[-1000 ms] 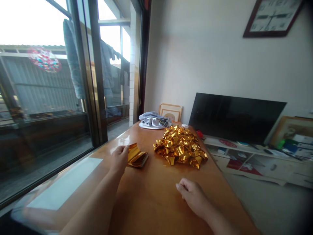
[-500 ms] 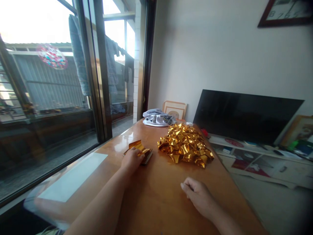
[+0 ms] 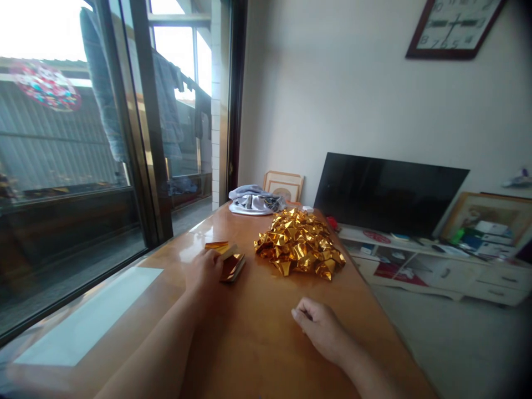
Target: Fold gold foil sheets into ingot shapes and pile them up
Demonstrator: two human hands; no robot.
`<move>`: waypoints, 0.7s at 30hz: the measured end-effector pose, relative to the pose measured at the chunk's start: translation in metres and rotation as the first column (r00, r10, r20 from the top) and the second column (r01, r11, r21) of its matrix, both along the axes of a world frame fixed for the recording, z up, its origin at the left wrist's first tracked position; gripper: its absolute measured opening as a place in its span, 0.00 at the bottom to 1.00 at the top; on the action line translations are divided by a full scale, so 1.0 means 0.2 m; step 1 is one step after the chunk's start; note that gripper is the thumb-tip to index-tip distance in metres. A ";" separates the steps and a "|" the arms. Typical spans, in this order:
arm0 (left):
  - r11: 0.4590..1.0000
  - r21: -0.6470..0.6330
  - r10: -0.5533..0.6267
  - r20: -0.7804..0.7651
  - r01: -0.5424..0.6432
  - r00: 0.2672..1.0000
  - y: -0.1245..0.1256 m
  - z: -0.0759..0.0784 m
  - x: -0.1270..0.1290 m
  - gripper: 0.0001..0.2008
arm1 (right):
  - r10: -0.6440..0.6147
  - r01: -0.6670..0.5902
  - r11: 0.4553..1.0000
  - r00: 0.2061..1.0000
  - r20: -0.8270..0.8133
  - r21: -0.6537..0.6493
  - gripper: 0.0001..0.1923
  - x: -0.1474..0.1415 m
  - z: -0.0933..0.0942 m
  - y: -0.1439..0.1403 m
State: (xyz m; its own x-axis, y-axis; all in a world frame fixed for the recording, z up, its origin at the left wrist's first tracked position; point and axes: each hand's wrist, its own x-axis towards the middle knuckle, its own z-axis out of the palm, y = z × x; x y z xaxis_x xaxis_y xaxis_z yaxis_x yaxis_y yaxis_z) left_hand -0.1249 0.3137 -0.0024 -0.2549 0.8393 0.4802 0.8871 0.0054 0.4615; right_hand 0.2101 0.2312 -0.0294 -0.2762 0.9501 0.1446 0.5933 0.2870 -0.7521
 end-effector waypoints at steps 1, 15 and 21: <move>0.999 0.035 0.008 -0.004 -0.008 1.000 -0.01 0.02 0.01 0.12 | -0.003 0.003 1.000 1.000 0.009 0.007 0.16 0.00 0.01 0.00; 0.837 0.208 -0.545 0.404 0.506 0.735 -0.33 0.22 0.35 0.12 | -0.098 0.116 0.975 0.990 -0.102 0.190 0.17 -0.01 0.12 -0.05; 0.658 0.169 -0.567 0.753 0.734 0.334 -0.34 0.18 0.47 0.15 | -0.159 0.209 0.967 0.942 -0.295 0.148 0.31 0.00 0.18 -0.06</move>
